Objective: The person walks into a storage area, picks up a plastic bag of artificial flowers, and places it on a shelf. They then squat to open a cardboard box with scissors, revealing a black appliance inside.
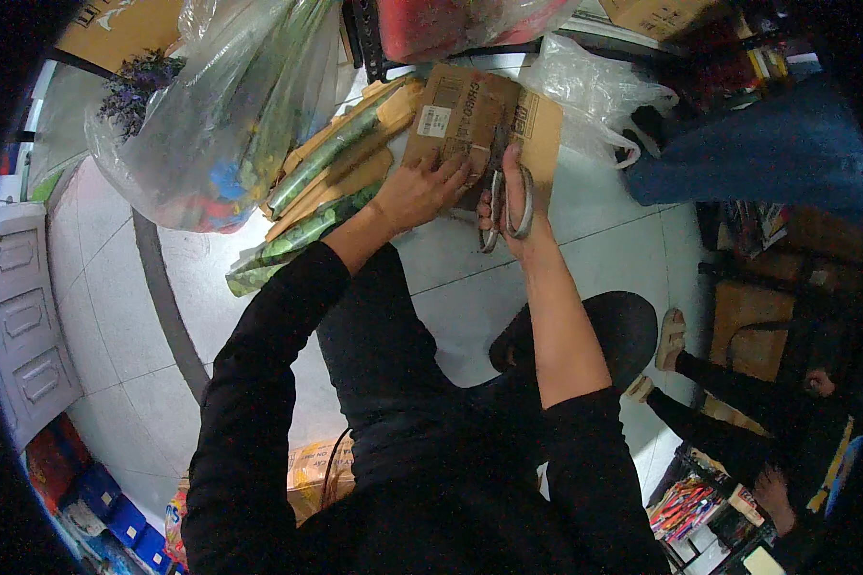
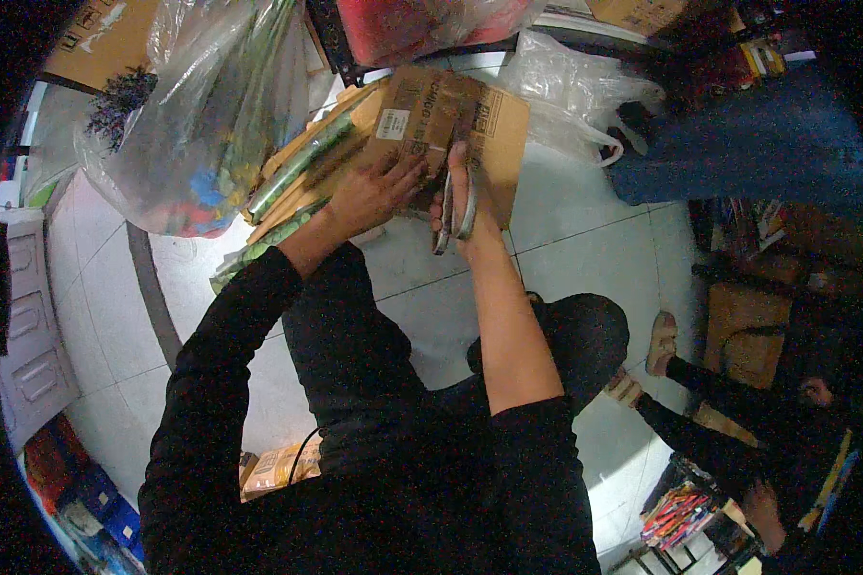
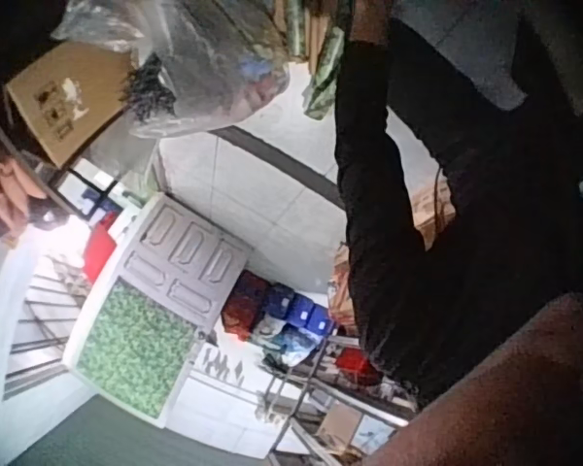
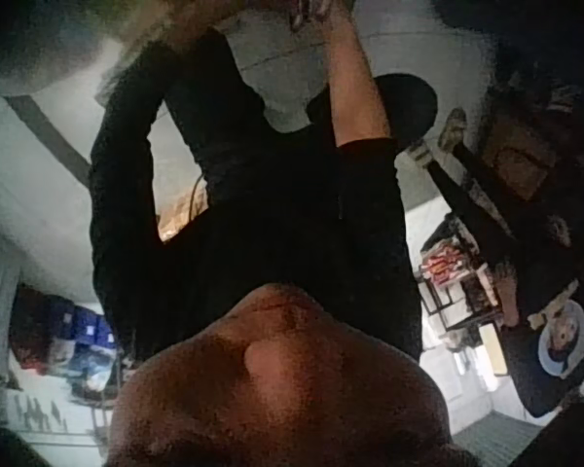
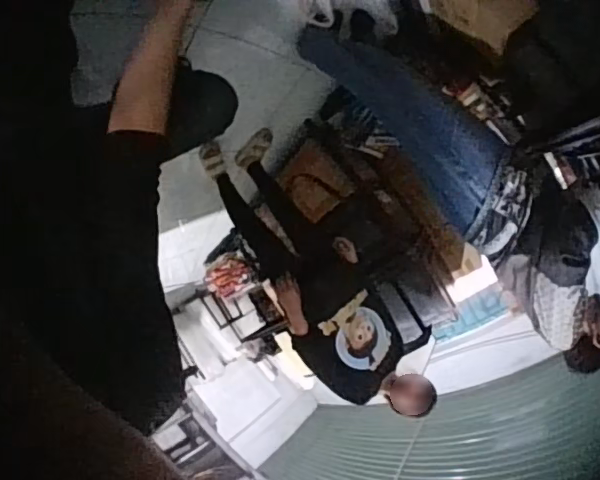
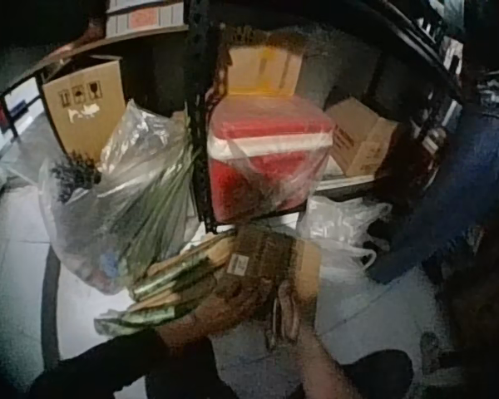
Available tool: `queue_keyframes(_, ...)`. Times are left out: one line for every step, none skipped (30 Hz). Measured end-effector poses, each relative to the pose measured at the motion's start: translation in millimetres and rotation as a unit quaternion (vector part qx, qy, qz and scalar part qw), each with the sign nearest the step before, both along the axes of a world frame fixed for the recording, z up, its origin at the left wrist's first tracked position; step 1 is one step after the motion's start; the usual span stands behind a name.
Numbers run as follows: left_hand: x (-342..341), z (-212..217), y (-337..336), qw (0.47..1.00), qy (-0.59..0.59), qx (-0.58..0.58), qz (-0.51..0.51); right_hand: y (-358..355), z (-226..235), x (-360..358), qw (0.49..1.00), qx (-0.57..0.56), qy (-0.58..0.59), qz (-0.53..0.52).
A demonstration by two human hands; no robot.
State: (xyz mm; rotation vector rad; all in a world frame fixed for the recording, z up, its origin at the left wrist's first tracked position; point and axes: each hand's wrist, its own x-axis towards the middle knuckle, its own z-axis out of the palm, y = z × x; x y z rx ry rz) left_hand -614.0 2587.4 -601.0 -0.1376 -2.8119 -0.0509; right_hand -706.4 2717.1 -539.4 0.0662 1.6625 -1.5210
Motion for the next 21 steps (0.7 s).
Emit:
queue_keyframes(2, 0, -1, 1.000, -0.010, 0.002, 0.006, -5, 4, 3, 0.999, -0.012, 0.033, -0.002)
queue_keyframes(5, 0, -1, 1.000, -0.021, 0.005, 0.013, -10, 9, 5, 0.997, -0.025, 0.066, -0.004)
queue_keyframes(9, -1, 0, 1.000, -0.012, -0.008, 0.005, -16, 14, -6, 0.997, -0.016, 0.069, -0.022)
queue_keyframes(12, -3, 4, 1.000, -0.002, -0.019, -0.006, -21, 18, -27, 0.996, -0.006, 0.073, -0.044)
queue_keyframes(14, -4, 7, 0.999, 0.007, -0.030, -0.018, -24, 24, -43, 0.995, 0.004, 0.076, -0.066)
queue_keyframes(16, -6, 10, 1.000, 0.018, -0.013, -0.016, -26, 34, -51, 0.994, -0.008, 0.093, -0.063)
queue_keyframes(17, -6, 11, 0.999, 0.032, 0.002, -0.010, -30, 51, -57, 0.992, -0.022, 0.112, -0.056)
queue_keyframes(17, -5, 12, 0.999, 0.046, 0.017, -0.004, -32, 60, -61, 0.990, -0.037, 0.130, -0.050)
queue_keyframes(18, -4, 10, 0.999, 0.039, 0.004, -0.010, -30, 58, -60, 0.993, -0.047, 0.104, -0.014)
queue_keyframes(17, -5, 10, 0.999, 0.033, -0.006, -0.020, -19, 51, -55, 0.995, -0.053, 0.079, 0.018)
queue_keyframes(16, -6, 10, 0.999, 0.027, -0.015, -0.030, -8, 43, -47, 0.996, -0.058, 0.053, 0.050)
queue_keyframes(17, -5, 9, 1.000, 0.015, 0.014, -0.012, 2, 35, -36, 0.997, -0.056, 0.021, 0.047)
queue_keyframes(17, -3, 11, 0.999, 0.004, 0.046, 0.003, 14, 29, -23, 0.998, -0.051, -0.010, 0.041)
queue_keyframes(19, -2, 10, 0.997, -0.011, 0.075, 0.021, 25, 24, -10, 0.998, -0.030, -0.058, 0.025)
queue_keyframes(18, -2, 10, 0.998, 0.005, 0.067, 0.015, 36, 22, 1, 0.995, -0.006, -0.103, 0.006)
queue_keyframes(17, -3, 10, 0.998, 0.018, 0.058, 0.010, 44, 20, 10, 0.992, -0.010, -0.121, 0.011)
queue_keyframes(17, -4, 10, 0.998, 0.032, 0.050, 0.004, 51, 17, 18, 0.990, -0.015, -0.139, 0.016)
queue_keyframes(16, -2, 10, 0.998, 0.031, 0.059, -0.002, 54, 17, 22, 0.988, -0.020, -0.154, 0.020)
queue_keyframes(16, -1, 10, 0.997, 0.030, 0.069, -0.007, 54, 16, 23, 0.988, -0.024, -0.150, 0.026)
queue_keyframes(17, -1, 11, 0.996, 0.029, 0.078, -0.012, 53, 16, 24, 0.988, -0.028, -0.146, 0.031)
queue_keyframes(16, -1, 10, 0.997, 0.029, 0.074, -0.009, 51, 16, 24, 0.989, -0.034, -0.140, 0.037)
